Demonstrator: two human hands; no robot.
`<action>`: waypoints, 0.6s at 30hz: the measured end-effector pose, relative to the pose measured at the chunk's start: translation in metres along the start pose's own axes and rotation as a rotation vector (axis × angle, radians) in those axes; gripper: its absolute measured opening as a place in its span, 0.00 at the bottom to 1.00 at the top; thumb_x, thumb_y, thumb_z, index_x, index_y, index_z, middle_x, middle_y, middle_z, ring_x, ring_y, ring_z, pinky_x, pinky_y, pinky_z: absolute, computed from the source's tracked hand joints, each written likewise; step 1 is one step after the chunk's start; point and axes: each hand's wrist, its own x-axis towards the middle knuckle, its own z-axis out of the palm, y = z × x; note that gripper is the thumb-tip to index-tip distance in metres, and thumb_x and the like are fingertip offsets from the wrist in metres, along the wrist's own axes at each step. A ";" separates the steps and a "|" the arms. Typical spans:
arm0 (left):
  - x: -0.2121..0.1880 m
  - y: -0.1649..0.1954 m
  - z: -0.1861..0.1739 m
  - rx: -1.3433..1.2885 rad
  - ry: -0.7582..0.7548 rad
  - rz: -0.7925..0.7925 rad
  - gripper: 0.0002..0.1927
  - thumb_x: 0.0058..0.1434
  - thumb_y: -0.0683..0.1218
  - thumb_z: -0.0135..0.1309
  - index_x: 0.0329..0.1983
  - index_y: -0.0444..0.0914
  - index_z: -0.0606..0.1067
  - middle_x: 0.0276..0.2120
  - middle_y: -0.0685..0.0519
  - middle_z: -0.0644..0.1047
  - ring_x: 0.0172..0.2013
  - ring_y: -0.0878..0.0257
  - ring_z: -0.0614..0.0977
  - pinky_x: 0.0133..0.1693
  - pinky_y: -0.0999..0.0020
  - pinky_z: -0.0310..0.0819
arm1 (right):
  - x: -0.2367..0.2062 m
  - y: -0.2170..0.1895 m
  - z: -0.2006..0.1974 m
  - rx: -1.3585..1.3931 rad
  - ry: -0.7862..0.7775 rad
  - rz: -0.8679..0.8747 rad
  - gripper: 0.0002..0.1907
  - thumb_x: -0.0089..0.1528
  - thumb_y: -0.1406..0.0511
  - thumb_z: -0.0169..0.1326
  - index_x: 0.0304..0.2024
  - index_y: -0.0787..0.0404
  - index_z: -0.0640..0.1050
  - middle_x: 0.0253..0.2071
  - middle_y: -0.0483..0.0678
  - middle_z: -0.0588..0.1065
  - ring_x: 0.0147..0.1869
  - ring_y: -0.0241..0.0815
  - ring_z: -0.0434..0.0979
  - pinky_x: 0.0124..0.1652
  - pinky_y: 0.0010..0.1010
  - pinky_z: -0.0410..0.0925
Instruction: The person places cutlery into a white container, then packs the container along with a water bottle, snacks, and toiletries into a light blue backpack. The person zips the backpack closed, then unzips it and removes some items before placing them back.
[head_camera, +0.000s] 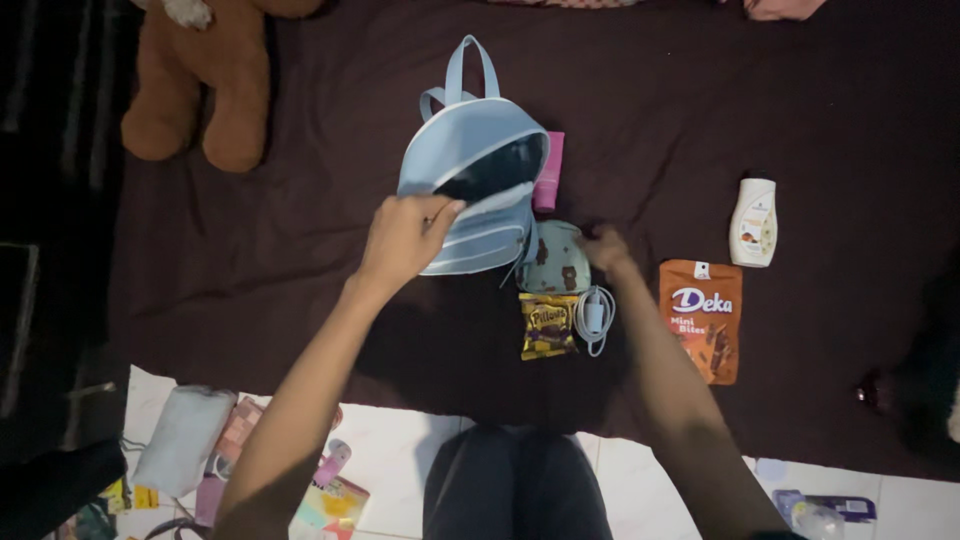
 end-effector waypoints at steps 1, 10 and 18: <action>-0.004 -0.002 -0.002 -0.046 -0.008 0.005 0.13 0.71 0.53 0.55 0.46 0.42 0.84 0.37 0.37 0.84 0.34 0.50 0.87 0.41 0.58 0.78 | 0.000 0.006 0.013 0.012 0.006 -0.017 0.37 0.56 0.50 0.68 0.60 0.66 0.76 0.55 0.59 0.77 0.60 0.53 0.77 0.56 0.40 0.70; 0.014 -0.050 0.002 -0.037 -0.191 0.313 0.11 0.57 0.52 0.64 0.41 0.48 0.88 0.70 0.42 0.66 0.74 0.35 0.46 0.66 0.32 0.37 | 0.002 0.022 0.026 0.474 -0.218 0.083 0.27 0.51 0.60 0.70 0.49 0.66 0.81 0.43 0.53 0.83 0.47 0.47 0.84 0.47 0.38 0.75; -0.001 -0.068 -0.003 0.101 -0.137 0.353 0.15 0.43 0.56 0.69 0.36 0.56 0.88 0.78 0.42 0.50 0.73 0.31 0.25 0.65 0.27 0.11 | -0.045 0.032 -0.120 0.464 0.234 -0.583 0.11 0.64 0.74 0.55 0.48 0.60 0.81 0.39 0.41 0.79 0.42 0.31 0.76 0.42 0.25 0.70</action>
